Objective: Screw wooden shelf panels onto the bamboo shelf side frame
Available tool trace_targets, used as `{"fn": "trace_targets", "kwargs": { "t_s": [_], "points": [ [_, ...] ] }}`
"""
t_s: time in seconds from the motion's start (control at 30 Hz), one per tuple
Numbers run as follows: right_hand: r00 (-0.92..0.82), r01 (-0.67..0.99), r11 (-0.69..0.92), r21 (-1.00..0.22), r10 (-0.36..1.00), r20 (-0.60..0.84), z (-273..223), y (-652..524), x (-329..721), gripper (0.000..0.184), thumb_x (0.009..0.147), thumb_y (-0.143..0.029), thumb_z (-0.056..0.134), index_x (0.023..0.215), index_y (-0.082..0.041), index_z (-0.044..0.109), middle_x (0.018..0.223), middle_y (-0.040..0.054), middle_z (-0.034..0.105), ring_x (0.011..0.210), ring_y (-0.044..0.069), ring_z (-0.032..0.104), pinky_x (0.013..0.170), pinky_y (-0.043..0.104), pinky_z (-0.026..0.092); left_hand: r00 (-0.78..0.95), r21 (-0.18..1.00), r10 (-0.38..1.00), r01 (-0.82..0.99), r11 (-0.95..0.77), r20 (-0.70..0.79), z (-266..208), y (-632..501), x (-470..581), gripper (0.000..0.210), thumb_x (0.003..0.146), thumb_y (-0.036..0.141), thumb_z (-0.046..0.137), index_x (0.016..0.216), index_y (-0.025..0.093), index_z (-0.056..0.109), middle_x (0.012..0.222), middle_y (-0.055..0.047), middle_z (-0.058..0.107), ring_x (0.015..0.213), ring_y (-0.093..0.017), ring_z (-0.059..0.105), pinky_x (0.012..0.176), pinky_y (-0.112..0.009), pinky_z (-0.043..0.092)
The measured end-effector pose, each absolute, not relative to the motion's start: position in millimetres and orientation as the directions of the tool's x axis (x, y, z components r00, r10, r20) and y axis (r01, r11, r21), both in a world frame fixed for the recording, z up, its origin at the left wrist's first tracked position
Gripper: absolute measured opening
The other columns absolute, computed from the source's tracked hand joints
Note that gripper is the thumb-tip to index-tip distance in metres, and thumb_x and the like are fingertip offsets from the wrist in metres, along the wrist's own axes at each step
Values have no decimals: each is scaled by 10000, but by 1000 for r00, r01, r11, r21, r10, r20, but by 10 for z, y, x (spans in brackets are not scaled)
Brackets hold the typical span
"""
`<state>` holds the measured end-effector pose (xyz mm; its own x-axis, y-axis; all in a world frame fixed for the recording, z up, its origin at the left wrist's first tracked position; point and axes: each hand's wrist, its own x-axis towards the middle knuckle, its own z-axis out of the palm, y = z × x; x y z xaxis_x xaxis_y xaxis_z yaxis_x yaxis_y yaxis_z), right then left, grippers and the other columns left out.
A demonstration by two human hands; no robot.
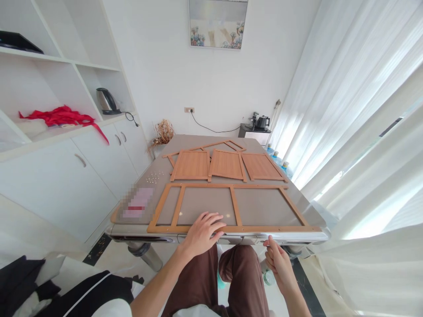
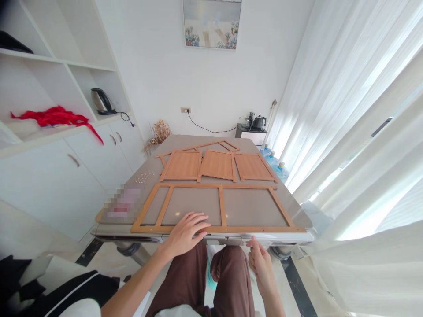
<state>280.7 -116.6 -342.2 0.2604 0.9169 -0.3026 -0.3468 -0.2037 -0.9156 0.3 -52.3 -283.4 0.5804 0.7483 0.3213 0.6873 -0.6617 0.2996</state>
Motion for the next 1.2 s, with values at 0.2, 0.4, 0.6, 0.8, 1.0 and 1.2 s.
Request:
{"fn": "trace_targets", "kwargs": {
  "t_s": [0.2, 0.4, 0.6, 0.8, 1.0, 1.2],
  "points": [
    [248, -345, -236, -909, 911, -330, -3534, -1219, 2771, 518, 697, -688, 688, 758, -197, 533, 527, -135, 135, 415, 40, 125, 373, 176, 146, 567, 320, 755, 685, -654, 330, -2851, -532, 30, 279, 966, 342, 487, 1206, 320, 629, 1356, 3, 575, 1286, -203, 475, 1138, -447, 309],
    [254, -294, -251, -922, 910, -329, -3517, -1221, 2715, 500, 741, -695, 634, 743, -210, 511, 508, -128, 136, 427, 53, 111, 404, 188, 100, 584, 331, 741, 663, -671, 332, -2841, -487, 15, 278, 973, 332, 481, 1203, 321, 637, 1352, 3, 586, 1282, -207, 483, 1125, -453, 326],
    [395, 158, -121, -980, 917, -49, -3169, -1019, 2754, 504, 778, -695, 596, 724, -195, 598, 553, -39, 458, 492, 104, 363, 472, 228, 291, 569, 373, 748, 649, -664, 341, -2821, -347, 13, 249, 950, 309, 531, 1167, 294, 651, 1242, -6, 652, 1188, -196, 540, 1078, -427, 383],
    [323, 532, -66, -844, 937, 130, -2971, -754, 2639, 462, 881, -624, 513, 774, -191, 633, 541, -52, 360, 536, 121, 333, 535, 250, 292, 544, 477, 768, 605, -637, 337, -2800, -272, -17, 243, 922, 322, 569, 1145, 285, 660, 1198, -23, 658, 1138, -204, 560, 1058, -425, 403],
    [135, 738, 97, -668, 948, 287, -2901, -452, 2470, 404, 941, -538, 442, 886, -204, 664, 597, -31, 432, 548, 136, 404, 571, 261, 331, 550, 573, 766, 528, -627, 332, -2741, -255, -142, 228, 948, 308, 524, 1123, 279, 668, 1148, -18, 690, 1112, -180, 591, 1116, -414, 338],
    [-51, 701, 258, -665, 948, 314, -2946, -164, 2244, 448, 979, -419, 320, 1226, -213, 632, 797, 47, 572, 715, 196, 550, 721, 325, 451, 558, 553, 747, 517, -654, 361, -2797, -273, -222, 228, 866, 340, 654, 1085, 282, 680, 1137, -20, 685, 1089, -188, 603, 1113, -396, 339]
  ]
}}
